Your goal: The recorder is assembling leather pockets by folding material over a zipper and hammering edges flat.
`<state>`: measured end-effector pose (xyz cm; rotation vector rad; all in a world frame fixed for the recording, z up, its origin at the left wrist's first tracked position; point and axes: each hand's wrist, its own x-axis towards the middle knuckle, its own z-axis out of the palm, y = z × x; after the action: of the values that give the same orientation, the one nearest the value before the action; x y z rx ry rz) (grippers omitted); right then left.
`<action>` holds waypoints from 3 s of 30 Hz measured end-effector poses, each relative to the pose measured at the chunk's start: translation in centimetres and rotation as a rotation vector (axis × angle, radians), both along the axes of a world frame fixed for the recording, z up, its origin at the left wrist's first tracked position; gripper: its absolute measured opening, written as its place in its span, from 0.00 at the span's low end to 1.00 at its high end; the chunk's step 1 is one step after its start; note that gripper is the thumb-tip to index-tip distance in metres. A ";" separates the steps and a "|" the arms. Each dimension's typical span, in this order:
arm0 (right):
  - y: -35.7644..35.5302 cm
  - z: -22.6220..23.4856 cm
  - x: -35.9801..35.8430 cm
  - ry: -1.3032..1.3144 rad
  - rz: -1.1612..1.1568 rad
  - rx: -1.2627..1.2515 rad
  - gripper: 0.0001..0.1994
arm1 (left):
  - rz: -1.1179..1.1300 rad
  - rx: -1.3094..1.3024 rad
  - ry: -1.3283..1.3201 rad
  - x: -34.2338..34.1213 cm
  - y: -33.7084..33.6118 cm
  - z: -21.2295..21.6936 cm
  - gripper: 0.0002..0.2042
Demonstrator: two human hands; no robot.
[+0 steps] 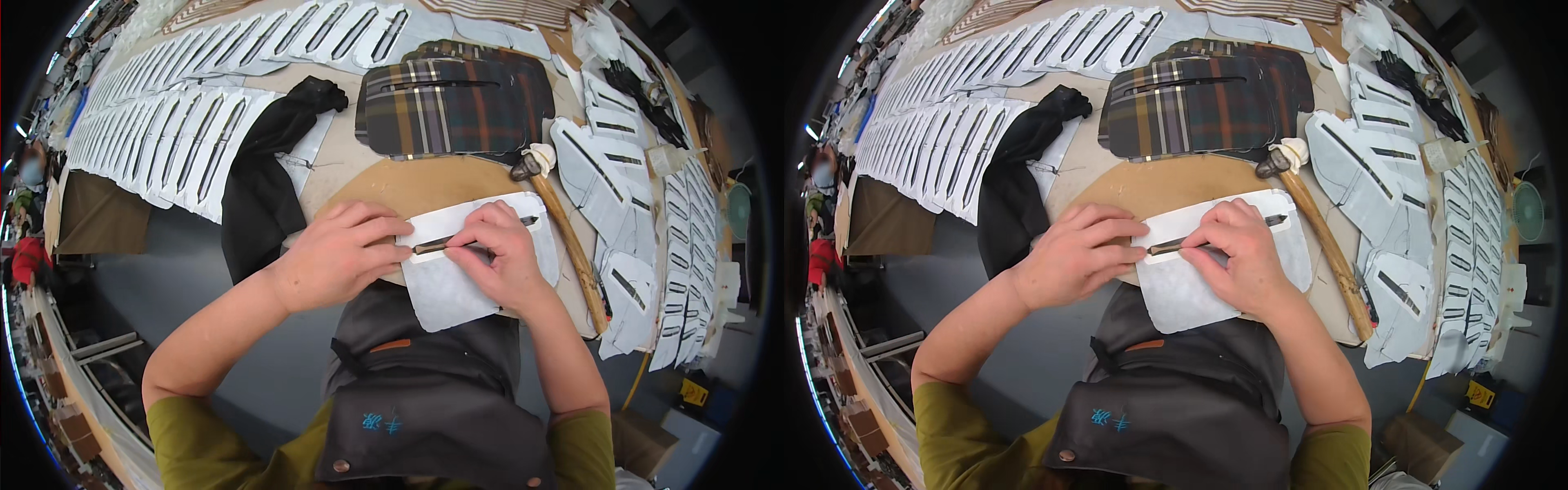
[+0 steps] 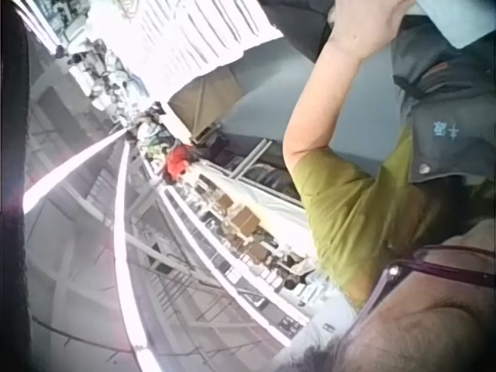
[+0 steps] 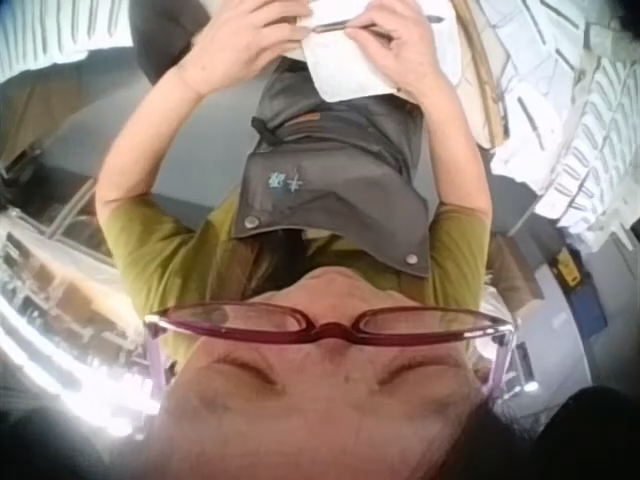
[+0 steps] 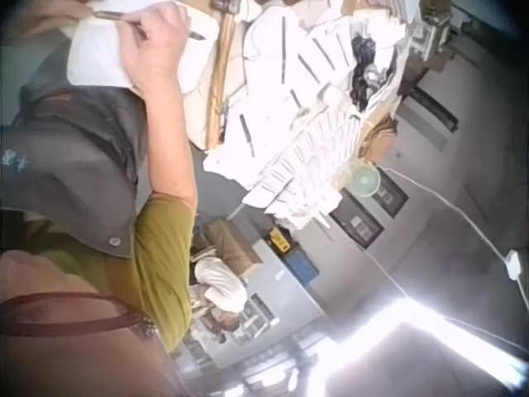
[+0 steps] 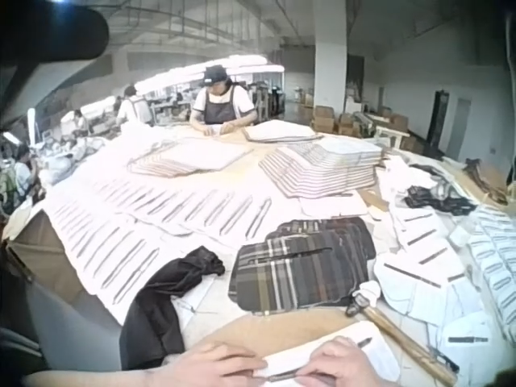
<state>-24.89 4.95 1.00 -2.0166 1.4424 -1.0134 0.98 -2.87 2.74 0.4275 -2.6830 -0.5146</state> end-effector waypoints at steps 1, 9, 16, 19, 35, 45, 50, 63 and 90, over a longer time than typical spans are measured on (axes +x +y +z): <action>-0.2 0.0 -0.1 0.016 0.001 -0.008 0.05 | 0.001 -0.008 0.016 0.4 -0.2 -0.3 0.15; -1.7 2.1 2.3 -0.039 -0.215 0.262 0.03 | 0.214 0.214 0.128 -3.3 -0.8 1.5 0.21; -1.1 0.0 2.5 -0.005 -0.151 0.082 0.04 | 0.251 0.272 0.103 -3.6 -1.3 -1.7 0.19; -1.1 -0.5 2.1 0.032 -0.139 -0.003 0.08 | 0.248 0.273 0.110 -4.1 -1.5 -1.2 0.18; -0.7 -1.3 0.4 0.163 -0.190 0.154 0.02 | 0.290 -0.107 0.001 -5.6 1.2 -1.9 0.15; 0.4 -3.1 1.8 0.398 -0.135 -0.309 0.05 | 0.335 -0.114 -0.080 -6.5 2.7 -2.8 0.10; 0.0 -2.1 1.5 0.481 -0.044 -0.235 0.06 | 0.354 -0.131 -0.056 -6.4 3.4 -2.9 0.12; 1.6 -2.5 2.4 0.379 -0.099 -0.234 0.07 | 0.432 -0.132 -0.047 -4.8 4.1 -2.9 0.14; 2.7 0.1 -1.3 0.093 -0.117 -0.030 0.11 | 0.342 0.225 0.143 -8.1 4.8 -1.5 0.19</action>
<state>-26.20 7.69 1.07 -2.0449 1.6198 -1.0057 -7.16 1.92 1.27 0.8597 -2.3546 -0.7129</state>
